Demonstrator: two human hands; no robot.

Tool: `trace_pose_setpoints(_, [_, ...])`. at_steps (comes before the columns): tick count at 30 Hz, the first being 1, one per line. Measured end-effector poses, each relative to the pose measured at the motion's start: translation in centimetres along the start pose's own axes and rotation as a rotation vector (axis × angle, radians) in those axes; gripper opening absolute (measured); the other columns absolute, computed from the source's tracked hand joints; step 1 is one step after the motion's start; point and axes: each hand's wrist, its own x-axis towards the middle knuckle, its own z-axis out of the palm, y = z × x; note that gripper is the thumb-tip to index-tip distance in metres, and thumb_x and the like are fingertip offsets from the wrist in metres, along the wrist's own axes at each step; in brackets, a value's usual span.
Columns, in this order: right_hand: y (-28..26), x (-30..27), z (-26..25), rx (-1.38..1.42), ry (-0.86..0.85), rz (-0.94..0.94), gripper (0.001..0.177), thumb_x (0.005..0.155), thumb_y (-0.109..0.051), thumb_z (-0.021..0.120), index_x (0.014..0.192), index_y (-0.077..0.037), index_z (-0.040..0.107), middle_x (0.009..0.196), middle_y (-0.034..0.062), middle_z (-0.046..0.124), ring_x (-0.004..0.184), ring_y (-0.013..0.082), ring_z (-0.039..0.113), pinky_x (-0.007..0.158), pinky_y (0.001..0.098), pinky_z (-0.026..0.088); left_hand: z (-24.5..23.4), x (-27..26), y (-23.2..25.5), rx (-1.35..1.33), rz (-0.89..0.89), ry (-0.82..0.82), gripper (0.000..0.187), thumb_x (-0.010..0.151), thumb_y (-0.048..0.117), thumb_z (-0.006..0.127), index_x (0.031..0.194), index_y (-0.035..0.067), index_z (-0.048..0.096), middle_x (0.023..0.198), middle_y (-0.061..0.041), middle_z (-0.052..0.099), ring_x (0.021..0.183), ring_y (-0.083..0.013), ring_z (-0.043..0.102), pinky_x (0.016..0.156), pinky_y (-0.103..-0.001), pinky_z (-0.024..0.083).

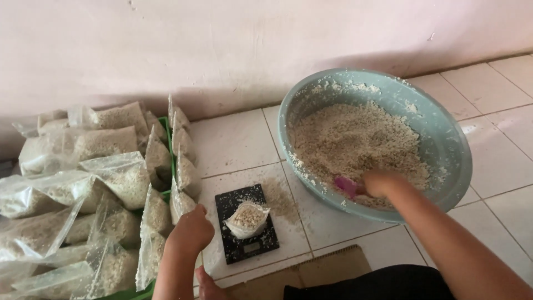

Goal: Scooping granular food material from a large basin into small plastic bags and weighing them on a digital scale.

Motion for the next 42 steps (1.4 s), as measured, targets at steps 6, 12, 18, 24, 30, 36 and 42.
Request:
trace_pose_setpoints(6, [0.1, -1.6, -1.0, -0.025, 0.269, 0.027, 0.015, 0.084, -0.016, 0.064, 0.093, -0.019, 0.076, 0.087, 0.0017, 0.074, 0.078, 0.0174, 0.07, 0.077, 0.0319, 0.055, 0.3, 0.6, -0.5, 0.047, -0.003, -0.05, 0.048, 0.088, 0.019, 0.047, 0.135, 0.02, 0.052, 0.132, -0.007, 0.063, 0.124, -0.0268, 0.059, 0.102, -0.039, 0.05])
trace_pose_setpoints(12, [1.0, -4.1, -2.1, 0.005, 0.465, 0.059, 0.016, 0.086, -0.016, 0.062, 0.093, -0.018, 0.076, 0.082, 0.0053, 0.073, 0.07, 0.0186, 0.069, 0.07, 0.0336, 0.055, -2.4, -2.5, 2.1, -0.05, -0.011, -0.063, 0.047, 0.091, 0.018, 0.041, 0.137, 0.016, 0.048, 0.135, -0.01, 0.06, 0.1, -0.0249, 0.07, 0.089, -0.04, 0.054])
trace_pose_setpoints(18, [2.9, -2.4, -0.2, -0.174, 0.611, 0.083, 0.012, 0.081, -0.016, 0.063, 0.077, -0.015, 0.074, 0.075, 0.0043, 0.069, 0.069, 0.0221, 0.067, 0.064, 0.0375, 0.051, -1.9, -2.3, 1.7, -0.126, 0.005, 0.031, 0.046, 0.097, 0.043, 0.042, 0.132, 0.015, 0.053, 0.12, -0.011, 0.069, 0.111, -0.0288, 0.066, 0.093, -0.041, 0.053])
trace_pose_setpoints(24, [1.6, -9.0, -4.7, 0.222, 0.567, 0.252, 0.027, 0.096, -0.033, 0.049, 0.103, -0.018, 0.071, 0.086, 0.0057, 0.075, 0.072, 0.0246, 0.072, 0.066, 0.0381, 0.056, -2.0, -2.5, 1.9, -0.208, 0.126, -0.053, 0.066, 0.094, 0.061, 0.037, 0.113, 0.005, 0.067, 0.112, -0.013, 0.071, 0.107, -0.0291, 0.067, 0.095, -0.039, 0.051])
trace_pose_setpoints(30, [-4.2, -17.8, -10.1, 0.41, 0.541, 0.023, 0.021, 0.098, -0.019, 0.053, 0.109, -0.012, 0.07, 0.072, 0.0075, 0.078, 0.043, 0.0142, 0.061, 0.041, 0.0236, 0.045, -3.8, -4.6, 2.8, -0.313, 0.066, -0.268, 0.077, 0.096, 0.063, 0.036, 0.101, -0.008, 0.066, 0.091, -0.015, 0.069, 0.066, -0.0209, 0.068, 0.065, -0.031, 0.057])
trace_pose_setpoints(36, [-13.3, -21.5, -9.8, 0.371, 0.383, -0.2, 0.034, 0.09, -0.023, 0.047, 0.099, -0.013, 0.078, 0.097, 0.0162, 0.077, 0.099, 0.0368, 0.072, 0.084, 0.0486, 0.059, -2.7, -4.5, 1.9, -0.315, 0.087, -0.382, 0.083, 0.094, 0.064, 0.041, 0.134, -0.007, 0.053, 0.098, -0.022, 0.07, 0.084, -0.0234, 0.074, 0.082, -0.033, 0.06])
trace_pose_setpoints(42, [-19.8, -19.7, -9.4, 0.211, 0.42, -0.328, 0.025, 0.084, -0.02, 0.053, 0.084, -0.01, 0.076, 0.081, 0.0126, 0.075, 0.084, 0.0357, 0.073, 0.072, 0.0483, 0.058, -1.5, -3.1, 1.7, -0.141, 0.249, -0.32, 0.057, 0.101, 0.038, 0.034, 0.114, -0.008, 0.065, 0.078, -0.018, 0.071, 0.063, -0.0221, 0.071, 0.079, -0.038, 0.058])
